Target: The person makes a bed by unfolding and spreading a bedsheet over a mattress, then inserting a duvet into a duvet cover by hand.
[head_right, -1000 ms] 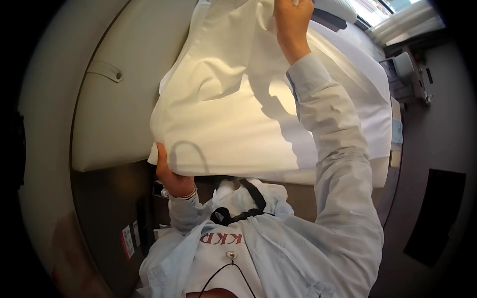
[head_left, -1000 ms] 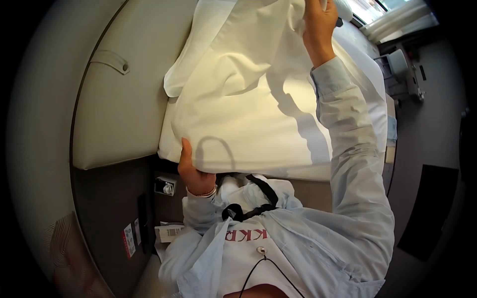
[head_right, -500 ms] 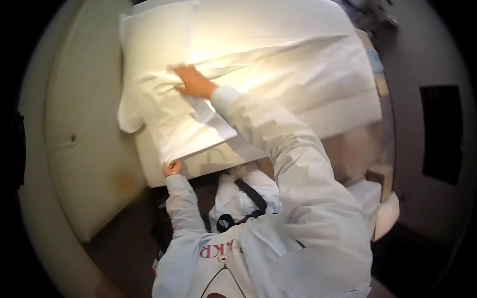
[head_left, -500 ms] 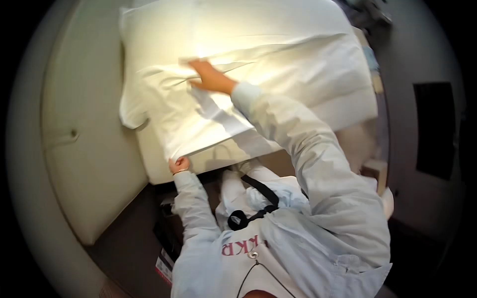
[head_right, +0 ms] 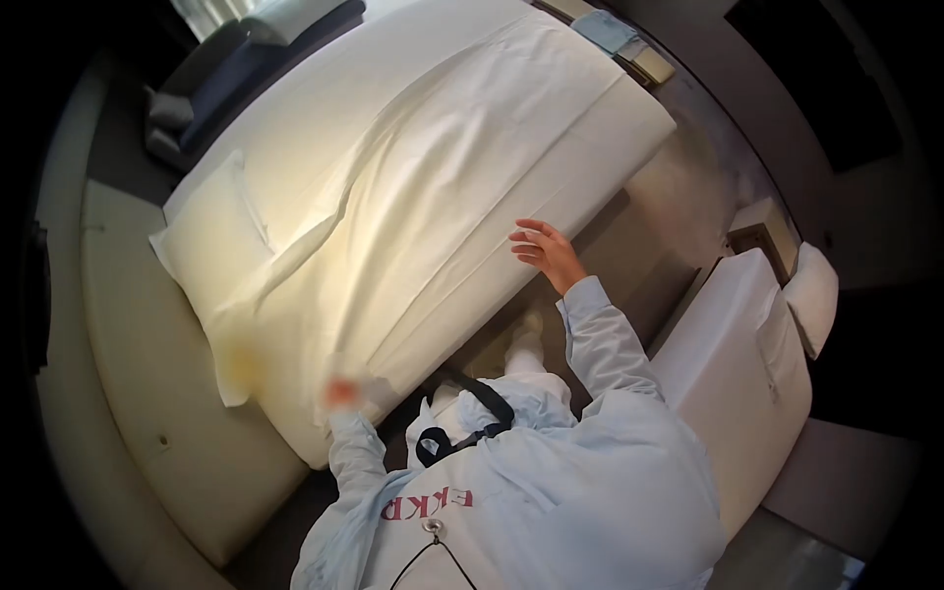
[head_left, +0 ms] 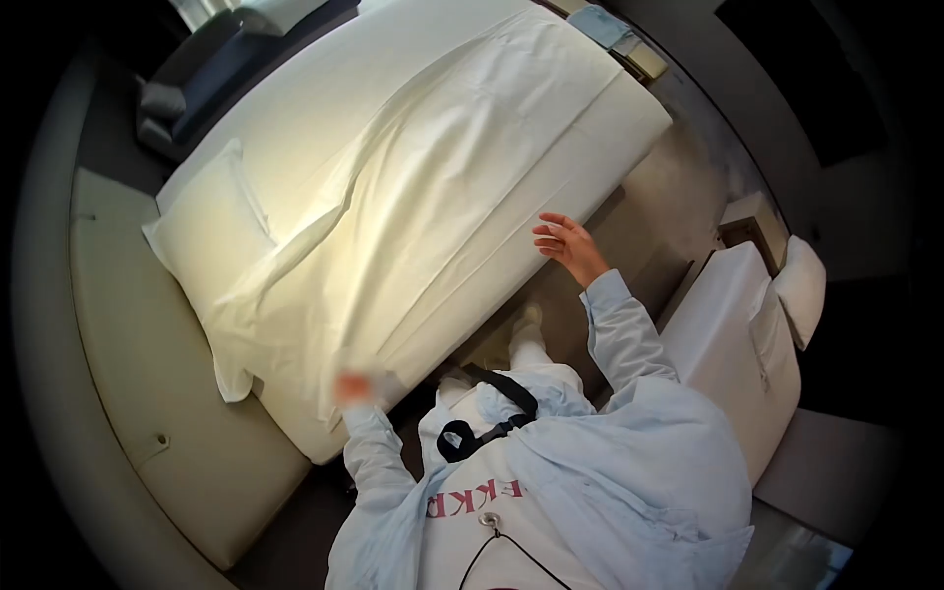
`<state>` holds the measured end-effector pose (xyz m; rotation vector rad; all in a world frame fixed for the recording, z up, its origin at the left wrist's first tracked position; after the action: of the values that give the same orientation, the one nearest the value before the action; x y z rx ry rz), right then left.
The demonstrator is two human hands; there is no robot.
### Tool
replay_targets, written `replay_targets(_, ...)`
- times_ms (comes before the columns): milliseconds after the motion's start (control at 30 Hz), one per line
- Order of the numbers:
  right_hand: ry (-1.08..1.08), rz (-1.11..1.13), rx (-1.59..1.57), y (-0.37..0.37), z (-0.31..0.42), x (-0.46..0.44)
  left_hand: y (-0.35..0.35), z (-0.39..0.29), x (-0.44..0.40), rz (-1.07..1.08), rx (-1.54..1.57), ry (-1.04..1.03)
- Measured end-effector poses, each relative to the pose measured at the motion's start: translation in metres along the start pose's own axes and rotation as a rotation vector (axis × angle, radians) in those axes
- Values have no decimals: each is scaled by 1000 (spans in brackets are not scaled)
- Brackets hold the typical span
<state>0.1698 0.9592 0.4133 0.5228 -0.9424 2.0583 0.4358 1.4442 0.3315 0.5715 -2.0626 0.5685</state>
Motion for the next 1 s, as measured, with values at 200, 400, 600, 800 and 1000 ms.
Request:
replay_targets(200, -42, -45, -44, 187, 102, 73, -95, 187, 18, 952, 23, 453)
replay_targets(400, 117, -311, -367, 476, 185, 123, -189, 573, 136, 1091, -52, 844)
replay_targets(600, 74, -424, -483, 621, 208, 137, -260, 791, 237, 934, -87, 1132)
replay_targets(800, 99, -603, -550, 818, 314, 1, -429, 1038, 228, 1199, -424, 845)
replay_targets(1000, 179, -614, -599, 830, 310, -62, -417, 1103, 44, 1179, -582, 639)
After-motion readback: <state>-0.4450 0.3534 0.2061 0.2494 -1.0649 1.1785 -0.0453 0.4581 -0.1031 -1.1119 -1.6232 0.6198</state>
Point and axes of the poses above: each hand's wrist, its own x-axis away from the middle knuckle, its own y-axis out of the back of the hand, z = x × y, the point moved 1 cm from there along -x, towards the middle knuckle, and after that the axes turned 3 degrees about -z, right-handed, at the moved point
